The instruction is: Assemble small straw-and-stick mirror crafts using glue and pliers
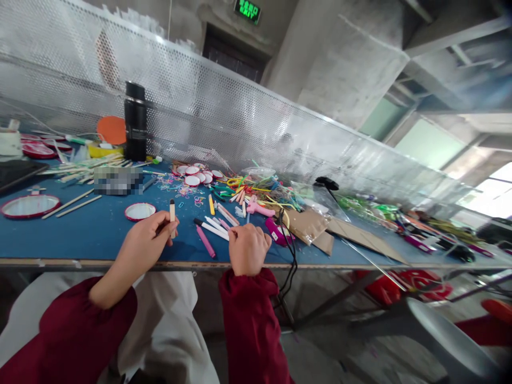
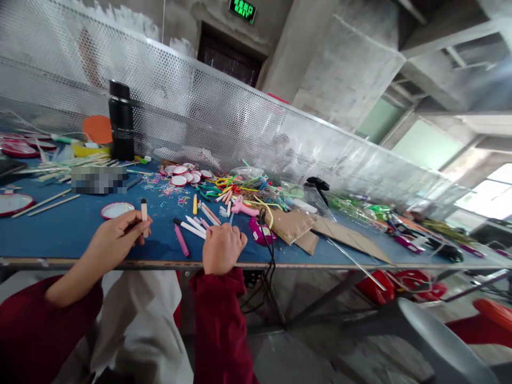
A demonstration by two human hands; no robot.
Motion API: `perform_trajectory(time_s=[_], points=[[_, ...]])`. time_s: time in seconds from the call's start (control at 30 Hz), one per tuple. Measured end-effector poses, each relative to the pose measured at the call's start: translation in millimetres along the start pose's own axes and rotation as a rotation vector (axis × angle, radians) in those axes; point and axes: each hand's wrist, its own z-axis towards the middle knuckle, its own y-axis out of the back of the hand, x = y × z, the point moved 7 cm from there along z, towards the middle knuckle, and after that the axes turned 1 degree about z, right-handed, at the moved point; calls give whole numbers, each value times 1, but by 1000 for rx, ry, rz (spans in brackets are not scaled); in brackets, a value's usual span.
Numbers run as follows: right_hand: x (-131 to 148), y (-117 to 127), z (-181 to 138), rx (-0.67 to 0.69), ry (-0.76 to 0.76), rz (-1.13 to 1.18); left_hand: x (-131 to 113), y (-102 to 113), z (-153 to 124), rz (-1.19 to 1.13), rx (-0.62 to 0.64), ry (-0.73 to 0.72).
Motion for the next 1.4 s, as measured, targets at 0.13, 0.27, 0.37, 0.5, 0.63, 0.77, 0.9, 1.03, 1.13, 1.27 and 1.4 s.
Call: perform_trajectory(time_s=[0.13,0.27,0.37,0.5,0.63,0.77,0.9,1.03,1.13,1.27,1.4], points=[[8,-3,5,23,10,-6,2,1,0,20,0,15],[9,-3,3,21,12,0,2,1,-1,17,7,25],[1,0,3,-6,-25,-18,0,0,-1,24,11,20],[-10,-3,7,19,-68,-91,-1,0,0,38,13,20],[-10,-7,10,38,-63,-110,-1,0,0,40,13,-6],[-7,-5,9,-12,-74,-99,1,-1,0,27,17,-18],[-6,-7,7,-17,-74,-91,1,-1,-1,19,20,-4],[-3,-6,5,-24,-71,-73,-1,-1,-2,-1,19,0],[9,1,7,-59,-53,-39,-3,-1,-2,-15,10,-7],[37,-1,28,-48,0,-14,-3,0,-1,-51,-15,-17],[65,-20,61,48,21,-47,-3,2,0,-78,-53,-13]])
